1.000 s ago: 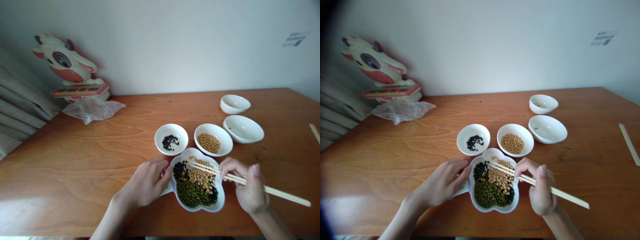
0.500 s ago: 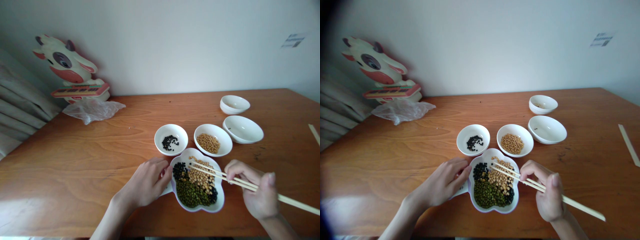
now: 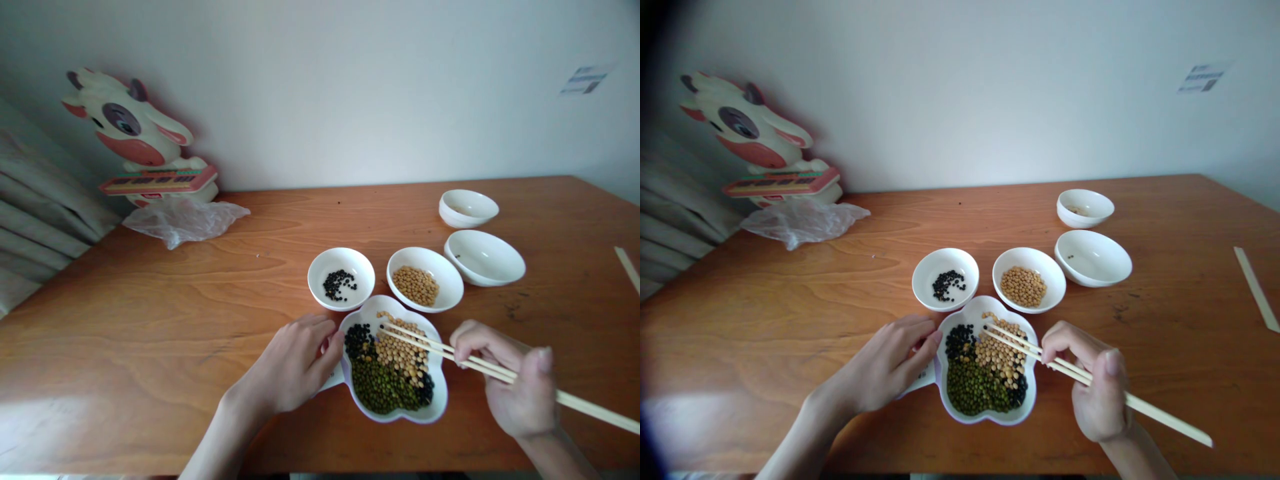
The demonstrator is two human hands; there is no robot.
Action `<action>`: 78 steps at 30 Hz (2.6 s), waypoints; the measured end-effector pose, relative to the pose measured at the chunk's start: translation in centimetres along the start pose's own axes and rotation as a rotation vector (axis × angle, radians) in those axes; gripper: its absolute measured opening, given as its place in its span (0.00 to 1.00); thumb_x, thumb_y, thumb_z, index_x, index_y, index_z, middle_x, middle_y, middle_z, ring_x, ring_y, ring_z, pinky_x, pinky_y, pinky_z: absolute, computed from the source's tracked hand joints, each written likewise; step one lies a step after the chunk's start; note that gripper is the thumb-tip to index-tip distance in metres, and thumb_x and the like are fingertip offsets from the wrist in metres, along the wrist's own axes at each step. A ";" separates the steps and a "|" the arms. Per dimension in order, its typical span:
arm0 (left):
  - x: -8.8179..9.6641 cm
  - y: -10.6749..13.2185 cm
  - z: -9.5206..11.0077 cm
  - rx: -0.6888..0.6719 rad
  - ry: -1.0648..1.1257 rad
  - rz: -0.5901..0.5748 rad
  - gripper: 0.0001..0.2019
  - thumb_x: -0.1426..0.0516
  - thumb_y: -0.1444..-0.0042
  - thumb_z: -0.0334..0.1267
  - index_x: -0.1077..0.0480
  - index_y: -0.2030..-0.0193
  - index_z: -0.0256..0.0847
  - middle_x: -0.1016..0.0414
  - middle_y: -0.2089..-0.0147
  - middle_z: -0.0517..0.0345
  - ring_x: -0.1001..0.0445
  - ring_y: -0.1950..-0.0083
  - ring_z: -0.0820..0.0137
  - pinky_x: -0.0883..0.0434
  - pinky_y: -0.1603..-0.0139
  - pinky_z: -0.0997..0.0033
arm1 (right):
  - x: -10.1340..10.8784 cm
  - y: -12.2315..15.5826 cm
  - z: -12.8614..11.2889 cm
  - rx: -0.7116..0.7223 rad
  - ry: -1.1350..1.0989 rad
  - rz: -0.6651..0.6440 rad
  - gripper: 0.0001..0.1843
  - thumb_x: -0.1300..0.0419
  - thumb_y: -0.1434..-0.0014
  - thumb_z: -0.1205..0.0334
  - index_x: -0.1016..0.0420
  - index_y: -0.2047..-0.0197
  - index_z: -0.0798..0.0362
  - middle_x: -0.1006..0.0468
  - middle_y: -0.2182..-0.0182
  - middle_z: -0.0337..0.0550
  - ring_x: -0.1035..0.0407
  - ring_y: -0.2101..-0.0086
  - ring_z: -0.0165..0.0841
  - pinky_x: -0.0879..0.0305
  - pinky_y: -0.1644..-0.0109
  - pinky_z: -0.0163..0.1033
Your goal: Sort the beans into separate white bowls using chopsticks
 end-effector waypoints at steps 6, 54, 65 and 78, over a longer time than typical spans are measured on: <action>0.1 0.0 0.1 0.006 0.003 -0.004 0.24 0.53 0.14 0.48 0.30 0.63 0.44 0.21 0.62 0.55 0.21 0.59 0.62 0.27 0.52 0.62 | 0.3 0.3 0.4 -0.027 0.015 -0.002 0.47 0.58 0.26 0.22 0.19 0.76 0.46 0.25 0.79 0.47 0.32 0.76 0.41 0.37 0.73 0.45; 0.2 0.2 0.2 0.031 0.014 -0.022 0.23 0.53 0.15 0.49 0.29 0.62 0.44 0.21 0.60 0.54 0.21 0.57 0.60 0.28 0.51 0.61 | 0.1 -0.1 0.2 -0.042 0.024 0.049 0.44 0.55 0.24 0.25 0.15 0.73 0.45 0.23 0.76 0.47 0.30 0.74 0.41 0.34 0.71 0.46; 0.1 -0.1 0.1 0.021 0.024 -0.017 0.23 0.54 0.15 0.48 0.30 0.62 0.44 0.20 0.60 0.55 0.21 0.58 0.61 0.29 0.51 0.61 | 0.8 0.2 1.6 -0.046 0.054 -0.019 0.42 0.57 0.21 0.29 0.16 0.71 0.44 0.22 0.75 0.46 0.30 0.72 0.41 0.35 0.69 0.46; 0.1 0.1 0.1 0.023 0.017 -0.009 0.24 0.53 0.14 0.49 0.31 0.63 0.44 0.21 0.62 0.55 0.22 0.59 0.61 0.30 0.52 0.61 | 4.0 -1.0 0.5 0.097 0.024 0.193 0.46 0.57 0.22 0.26 0.12 0.72 0.45 0.21 0.77 0.49 0.25 0.68 0.45 0.34 0.62 0.51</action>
Point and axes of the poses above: each hand's wrist, its own y-axis away from the middle knuckle, its own x-axis out of the back of the hand, z = x × y, the point moved 1 cm from there along -y, towards the middle knuckle
